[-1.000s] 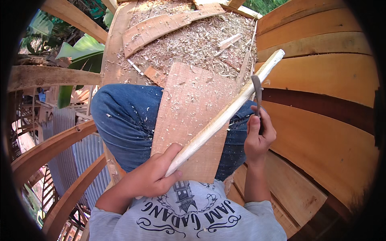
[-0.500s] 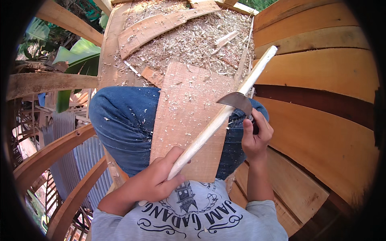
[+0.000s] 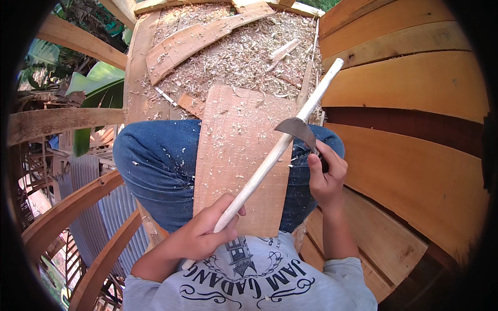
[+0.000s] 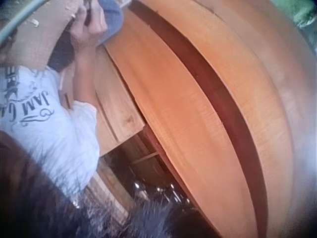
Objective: The person sits cross-legged and uses a curved blade to shave and shape a long piece of wood held between their legs. They repeatedly rotate the wood and scrape along its length to remove bark and smooth the surface.
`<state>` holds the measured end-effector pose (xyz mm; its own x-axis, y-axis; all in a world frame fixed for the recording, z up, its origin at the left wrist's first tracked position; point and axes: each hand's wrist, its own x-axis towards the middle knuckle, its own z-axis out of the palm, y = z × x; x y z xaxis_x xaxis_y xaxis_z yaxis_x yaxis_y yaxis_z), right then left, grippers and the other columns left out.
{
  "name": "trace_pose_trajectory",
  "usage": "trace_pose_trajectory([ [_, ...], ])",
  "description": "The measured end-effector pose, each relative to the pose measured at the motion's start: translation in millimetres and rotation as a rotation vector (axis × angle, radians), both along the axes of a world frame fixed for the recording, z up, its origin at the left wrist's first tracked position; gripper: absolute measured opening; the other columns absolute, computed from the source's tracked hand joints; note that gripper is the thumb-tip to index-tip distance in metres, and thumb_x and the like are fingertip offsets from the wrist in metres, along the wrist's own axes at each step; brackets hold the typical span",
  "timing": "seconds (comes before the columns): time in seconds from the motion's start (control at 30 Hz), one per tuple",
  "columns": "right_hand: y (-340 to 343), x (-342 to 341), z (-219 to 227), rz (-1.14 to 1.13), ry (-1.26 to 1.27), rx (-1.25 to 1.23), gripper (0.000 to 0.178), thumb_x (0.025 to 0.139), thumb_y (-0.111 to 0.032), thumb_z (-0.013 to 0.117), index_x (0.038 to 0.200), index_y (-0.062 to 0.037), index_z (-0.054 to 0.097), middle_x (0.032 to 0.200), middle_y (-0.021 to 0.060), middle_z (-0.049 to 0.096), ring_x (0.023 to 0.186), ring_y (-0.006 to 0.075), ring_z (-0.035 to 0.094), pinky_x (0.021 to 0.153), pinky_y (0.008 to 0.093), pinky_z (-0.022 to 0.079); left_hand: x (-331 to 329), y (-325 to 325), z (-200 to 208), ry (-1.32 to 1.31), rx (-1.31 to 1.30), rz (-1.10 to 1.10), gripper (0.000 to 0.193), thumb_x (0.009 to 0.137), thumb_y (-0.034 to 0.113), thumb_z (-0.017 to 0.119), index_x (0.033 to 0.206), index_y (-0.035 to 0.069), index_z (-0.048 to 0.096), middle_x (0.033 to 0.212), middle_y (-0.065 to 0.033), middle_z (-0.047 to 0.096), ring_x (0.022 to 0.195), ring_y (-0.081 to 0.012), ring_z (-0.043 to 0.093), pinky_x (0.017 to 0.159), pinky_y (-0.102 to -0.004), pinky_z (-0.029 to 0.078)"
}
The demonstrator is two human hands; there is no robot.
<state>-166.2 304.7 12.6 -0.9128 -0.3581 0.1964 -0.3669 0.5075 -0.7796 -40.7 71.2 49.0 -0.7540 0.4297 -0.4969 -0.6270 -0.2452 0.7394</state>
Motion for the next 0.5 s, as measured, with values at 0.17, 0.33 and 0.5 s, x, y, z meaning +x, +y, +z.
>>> trace_pose_trajectory([
  [0.17,-11.9,30.6,8.9,0.167,0.066,-0.01,0.02,0.081,-0.005,0.064,0.096,0.0059,0.059,0.068,0.014,0.056,0.052,0.0247,0.054,0.049,0.0306,0.043,1.5,2.6,-4.9,0.018,0.012,-0.037,0.035,0.081,0.011,0.059,0.11,0.002,0.041,0.067,0.0022,0.037,0.055,-0.0058,0.034,0.05,-0.0209,0.027],
  [0.33,-8.3,19.2,3.3,0.075,0.06,-0.03,0.018,0.084,-0.008,0.063,0.095,0.0061,0.061,0.068,0.0124,0.058,0.052,0.0215,0.054,0.049,0.0274,0.043,-5.1,5.2,-4.0,0.006,-0.032,-0.019,0.037,0.08,0.011,0.06,0.11,0.001,0.041,0.068,0.0029,0.037,0.058,-0.0056,0.037,0.052,-0.0202,0.029],
  [0.5,-4.5,-7.1,-13.3,-0.071,0.125,-0.103,0.019,0.078,-0.01,0.069,0.093,0.0013,0.063,0.064,0.0101,0.054,0.05,0.0213,0.054,0.046,0.0287,0.042,-3.5,1.8,6.4,-0.046,0.026,0.01,0.037,0.081,0.011,0.059,0.111,0.001,0.041,0.069,0.0021,0.038,0.056,-0.0057,0.038,0.051,-0.0202,0.03],
])
